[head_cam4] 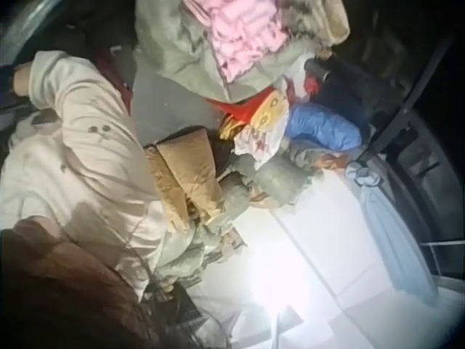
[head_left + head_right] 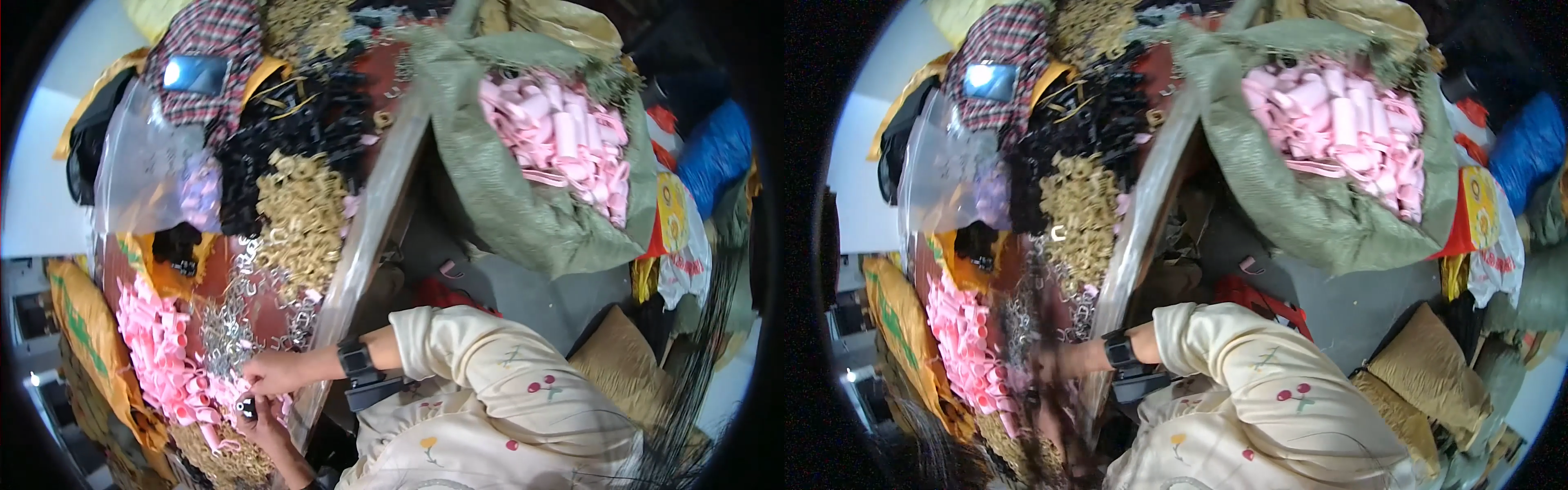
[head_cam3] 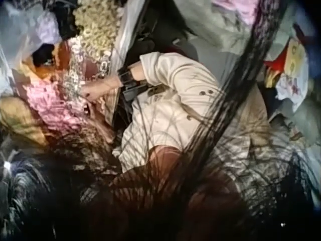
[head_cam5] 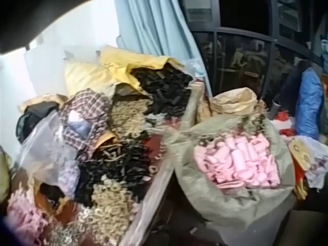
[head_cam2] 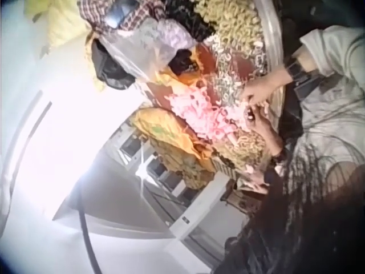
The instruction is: Manually assembling small pink and black plastic components with metal fasteners at a factory workstation.
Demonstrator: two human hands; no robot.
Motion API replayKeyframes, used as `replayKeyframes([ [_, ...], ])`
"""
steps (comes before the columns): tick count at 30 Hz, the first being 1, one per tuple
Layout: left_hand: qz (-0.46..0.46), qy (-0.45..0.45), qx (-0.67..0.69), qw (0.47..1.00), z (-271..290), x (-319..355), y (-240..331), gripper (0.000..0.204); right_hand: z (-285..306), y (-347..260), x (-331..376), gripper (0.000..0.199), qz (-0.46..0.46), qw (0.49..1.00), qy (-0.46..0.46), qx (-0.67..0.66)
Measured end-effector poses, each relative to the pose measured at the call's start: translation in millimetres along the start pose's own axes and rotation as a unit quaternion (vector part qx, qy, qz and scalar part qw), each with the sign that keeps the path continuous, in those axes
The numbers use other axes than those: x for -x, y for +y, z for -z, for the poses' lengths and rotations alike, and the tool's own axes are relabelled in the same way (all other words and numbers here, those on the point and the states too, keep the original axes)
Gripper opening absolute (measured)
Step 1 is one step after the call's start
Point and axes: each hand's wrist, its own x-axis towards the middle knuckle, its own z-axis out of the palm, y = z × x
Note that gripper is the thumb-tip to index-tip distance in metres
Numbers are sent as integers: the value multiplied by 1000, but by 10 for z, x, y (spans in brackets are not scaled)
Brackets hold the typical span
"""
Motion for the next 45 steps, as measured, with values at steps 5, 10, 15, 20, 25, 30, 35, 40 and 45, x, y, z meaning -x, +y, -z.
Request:
replayKeyframes([
  [5,18,-40,74,996,-38,-46,36,12,-41,-35,-100,7,-123,976,43,-174],
  [10,84,0,208,975,49,-104,-87,11,-109,9,-162,7,-33,995,38,88],
  [15,70,-25,282,956,100,-214,-345,11,-177,104,-239,11,141,942,28,304],
  [20,165,72,362,915,-19,-182,-40,12,-81,22,-215,16,353,782,-41,512],
  [25,92,110,330,933,492,-146,-749,16,-119,130,-291,14,234,765,-53,598],
  [30,156,28,393,906,51,-187,36,23,25,28,-342,12,99,902,-23,421],
  [35,92,12,387,918,72,-67,54,25,-201,-315,-290,11,47,926,-97,363],
  [40,58,-21,358,932,168,2,60,22,-382,-360,-286,11,59,904,-100,412],
  [45,29,-8,327,945,228,52,100,20,-465,-307,-270,8,103,888,-123,431],
])
